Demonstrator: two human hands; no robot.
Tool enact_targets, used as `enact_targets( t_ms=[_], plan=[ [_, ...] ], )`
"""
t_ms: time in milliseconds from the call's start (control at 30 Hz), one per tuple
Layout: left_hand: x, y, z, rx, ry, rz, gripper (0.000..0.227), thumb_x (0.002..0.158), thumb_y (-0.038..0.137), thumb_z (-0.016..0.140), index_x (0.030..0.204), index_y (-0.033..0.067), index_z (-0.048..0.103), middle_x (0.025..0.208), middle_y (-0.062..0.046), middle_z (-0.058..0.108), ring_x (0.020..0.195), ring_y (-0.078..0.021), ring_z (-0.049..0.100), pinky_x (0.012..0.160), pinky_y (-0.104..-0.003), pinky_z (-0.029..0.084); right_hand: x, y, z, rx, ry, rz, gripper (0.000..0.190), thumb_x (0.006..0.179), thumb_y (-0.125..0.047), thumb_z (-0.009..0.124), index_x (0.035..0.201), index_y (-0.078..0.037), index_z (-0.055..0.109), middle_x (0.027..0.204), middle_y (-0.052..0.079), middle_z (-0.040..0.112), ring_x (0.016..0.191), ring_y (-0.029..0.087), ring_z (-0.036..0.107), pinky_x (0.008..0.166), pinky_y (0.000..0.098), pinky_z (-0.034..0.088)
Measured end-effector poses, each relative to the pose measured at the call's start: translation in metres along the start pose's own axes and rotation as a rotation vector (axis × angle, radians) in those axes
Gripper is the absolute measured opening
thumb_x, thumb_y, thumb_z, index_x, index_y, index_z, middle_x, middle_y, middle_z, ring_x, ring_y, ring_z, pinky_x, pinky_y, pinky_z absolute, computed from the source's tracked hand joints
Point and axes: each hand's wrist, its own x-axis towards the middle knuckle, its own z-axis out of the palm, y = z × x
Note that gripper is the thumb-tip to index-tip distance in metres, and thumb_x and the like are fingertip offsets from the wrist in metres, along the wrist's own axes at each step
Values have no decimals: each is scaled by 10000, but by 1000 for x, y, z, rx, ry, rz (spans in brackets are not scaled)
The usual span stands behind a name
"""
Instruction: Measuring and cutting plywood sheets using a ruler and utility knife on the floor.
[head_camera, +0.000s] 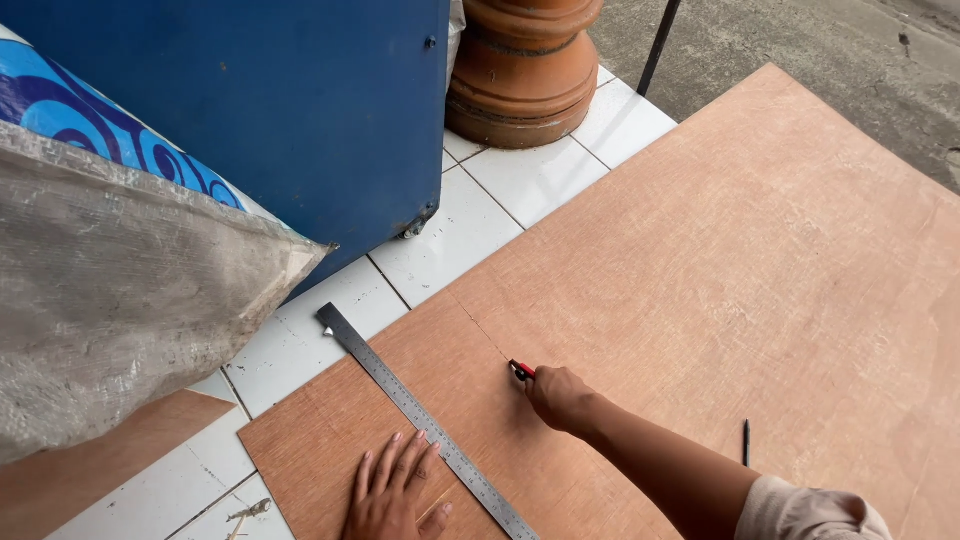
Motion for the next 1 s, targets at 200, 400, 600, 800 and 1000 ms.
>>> enact_targets(
  t_ms=[200,400,600,800,1000],
  plan=[
    [-1,0,1,95,-59,30,807,700,723,360,1366,281,251,1420,84,267,1295,-154,251,1026,-395,200,-31,44,18,-18,-47,9,300,912,-269,274,749,-93,455,637,46,489,468,145,377,406,302,310],
    [4,-8,-8,313,-24,126,971,666,879,239,1412,269,127,1463,73,144,1353,-132,116,1084,-371,83,-42,66,35,-13,-33,16,328,918,-295,281,726,-97,458,595,32,485,452,135,367,388,297,291],
    [1,-6,0,269,-44,89,1069,571,935,319,1405,291,142,1459,95,161,1346,-133,136,1066,-374,105,-60,72,28,34,22,-36,335,910,-321,289,713,-98,442,619,37,489,477,147,383,419,313,300],
    [2,2,-3,92,-108,-10,883,619,762,401,1365,314,247,1418,97,267,1307,-132,232,1032,-400,177,-63,53,22,346,222,-63,322,920,-348,311,751,-96,420,590,63,518,491,194,421,476,343,301],
    [2,5,-11,50,-85,-19,768,659,630,402,1341,290,305,1408,78,303,1295,-152,272,1024,-407,211,-36,14,2,298,76,-101,312,907,-351,298,776,-94,419,679,84,514,558,210,438,495,353,332]
  ],
)
